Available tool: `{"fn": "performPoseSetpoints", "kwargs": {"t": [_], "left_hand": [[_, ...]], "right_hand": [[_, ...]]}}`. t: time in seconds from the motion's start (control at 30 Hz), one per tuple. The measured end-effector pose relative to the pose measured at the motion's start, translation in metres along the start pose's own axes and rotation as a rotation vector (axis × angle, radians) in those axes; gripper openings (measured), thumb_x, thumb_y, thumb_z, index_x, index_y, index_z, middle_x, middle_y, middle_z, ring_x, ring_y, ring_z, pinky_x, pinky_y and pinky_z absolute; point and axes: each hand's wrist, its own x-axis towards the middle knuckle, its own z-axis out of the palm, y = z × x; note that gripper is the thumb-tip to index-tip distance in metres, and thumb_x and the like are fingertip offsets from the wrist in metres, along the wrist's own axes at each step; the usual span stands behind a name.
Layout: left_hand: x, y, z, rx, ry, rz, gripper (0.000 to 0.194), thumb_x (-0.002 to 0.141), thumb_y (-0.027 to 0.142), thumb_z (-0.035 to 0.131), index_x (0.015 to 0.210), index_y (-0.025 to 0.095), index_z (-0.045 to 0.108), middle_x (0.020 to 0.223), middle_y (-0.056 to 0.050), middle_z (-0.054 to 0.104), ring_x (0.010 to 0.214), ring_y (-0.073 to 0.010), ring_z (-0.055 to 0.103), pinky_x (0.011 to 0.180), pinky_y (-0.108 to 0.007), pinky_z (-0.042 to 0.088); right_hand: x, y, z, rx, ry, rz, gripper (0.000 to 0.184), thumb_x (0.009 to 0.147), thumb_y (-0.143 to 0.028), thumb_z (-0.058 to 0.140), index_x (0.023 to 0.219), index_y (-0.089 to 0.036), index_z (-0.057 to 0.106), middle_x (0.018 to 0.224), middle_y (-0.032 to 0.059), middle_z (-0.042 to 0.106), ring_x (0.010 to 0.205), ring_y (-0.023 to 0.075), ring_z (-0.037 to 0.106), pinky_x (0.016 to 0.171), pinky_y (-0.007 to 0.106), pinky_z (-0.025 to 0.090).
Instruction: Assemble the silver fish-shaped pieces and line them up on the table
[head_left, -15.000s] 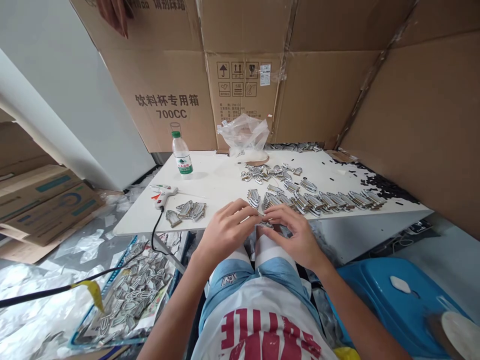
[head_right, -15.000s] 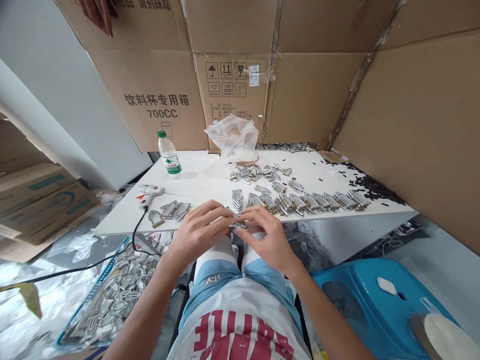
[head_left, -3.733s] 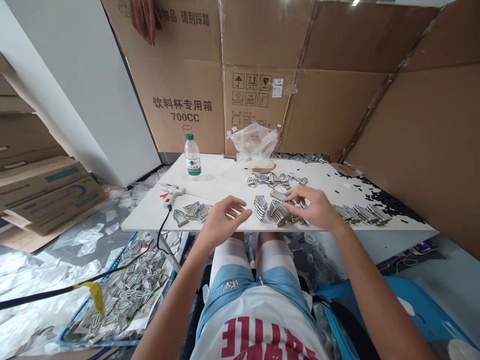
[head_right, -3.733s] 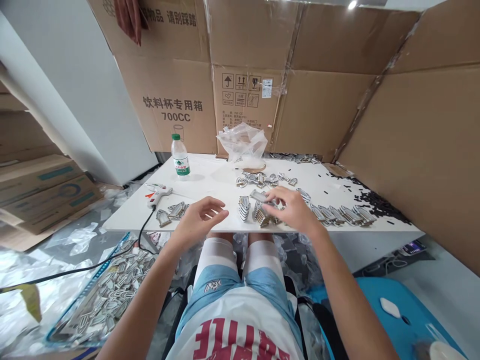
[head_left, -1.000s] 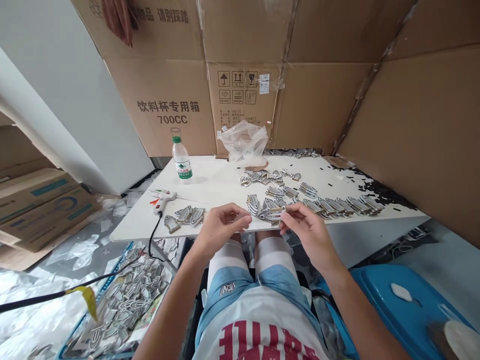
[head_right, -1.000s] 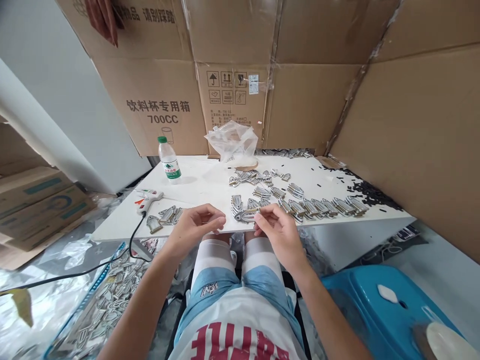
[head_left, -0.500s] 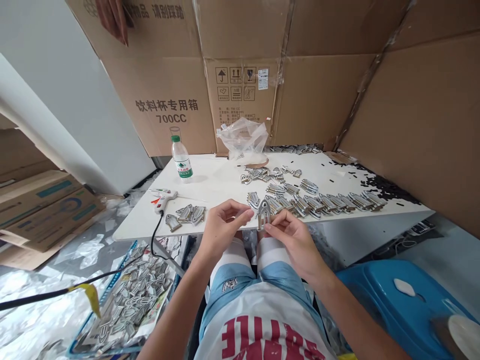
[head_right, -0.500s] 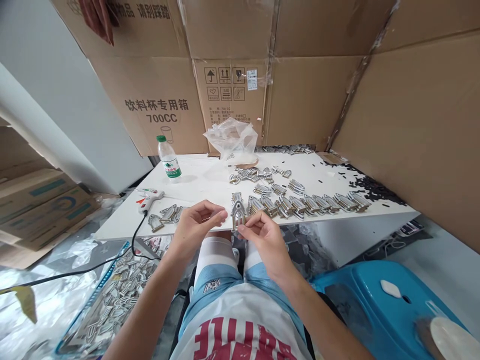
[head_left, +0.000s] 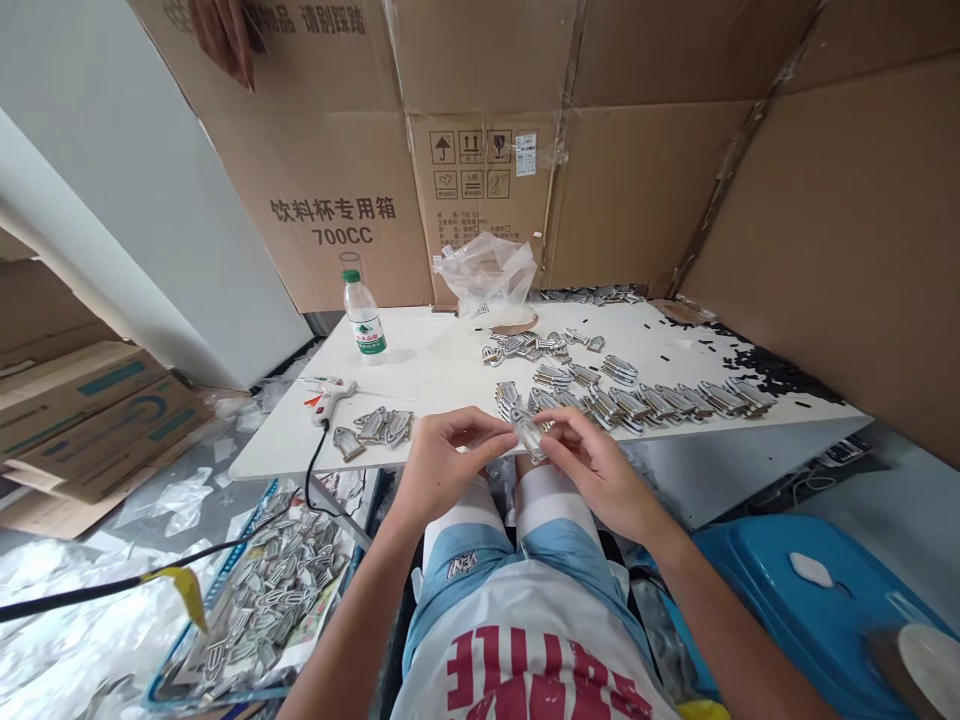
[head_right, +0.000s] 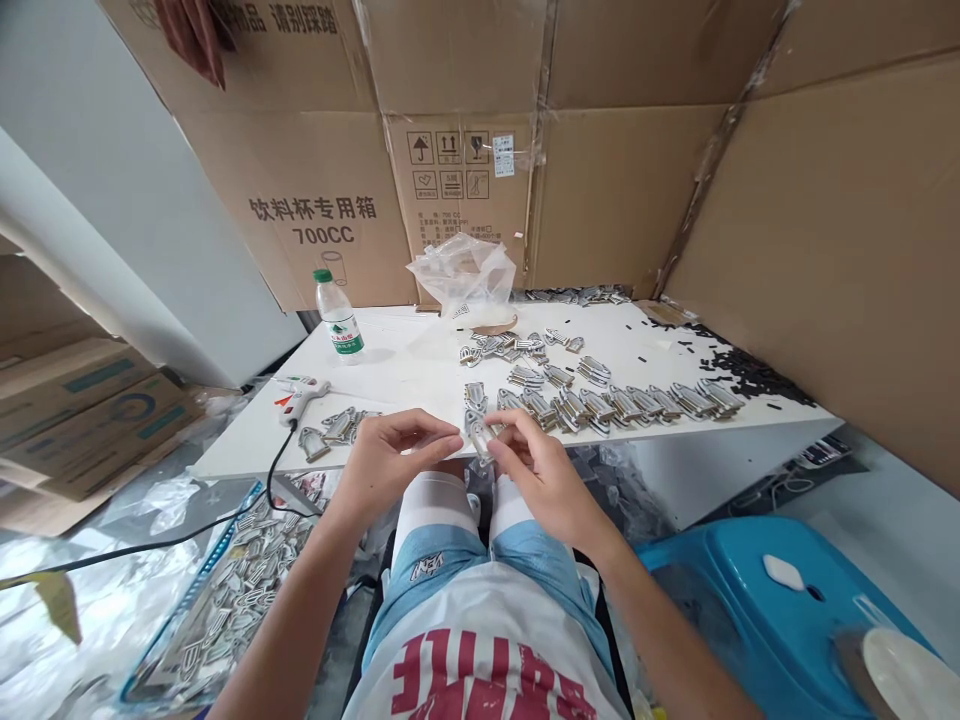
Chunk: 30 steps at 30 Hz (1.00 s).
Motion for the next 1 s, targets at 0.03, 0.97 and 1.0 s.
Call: {"fn": "performPoseSetpoints", "kwargs": {"t": [0.03, 0.97, 1.0], "left_hand": [[0.0, 0.001, 0.0, 0.001, -0.031, -0.007, 0.012, 0.086, 0.032, 0.088, 0.087, 0.02, 0.086, 0.088, -0.005, 0.085, 0.083, -0.0209, 0.077, 0.08, -0.03, 0.06], [0.001, -0.008, 0.008, 0.024, -0.209, -0.046, 0.013, 0.086, 0.033, 0.088, 0.09, 0.02, 0.086, 0.093, -0.005, 0.077, 0.081, -0.0164, 0.066, 0.072, -0.027, 0.052], [0.001, -0.008, 0.008, 0.023, -0.214, -0.048, 0.014, 0.086, 0.033, 0.088, 0.089, 0.02, 0.086, 0.093, -0.005, 0.076, 0.08, -0.016, 0.066, 0.071, -0.027, 0.052]], "right_hand": [[0.0, -0.001, -0.003, -0.05, -0.024, 0.007, 0.032, 0.108, -0.051, 0.058, 0.131, -0.03, 0.061, 0.09, 0.0005, 0.066, 0.086, 0.0204, 0.066, 0.081, 0.035, 0.055], [-0.002, -0.005, -0.003, -0.211, -0.129, -0.081, 0.032, 0.114, -0.047, 0.047, 0.132, -0.027, 0.063, 0.081, -0.0026, 0.061, 0.069, 0.014, 0.049, 0.065, 0.028, 0.04], [-0.003, -0.005, -0.002, -0.211, -0.128, -0.083, 0.032, 0.114, -0.048, 0.047, 0.132, -0.027, 0.063, 0.082, -0.0023, 0.062, 0.07, 0.0141, 0.05, 0.067, 0.028, 0.04]]}}
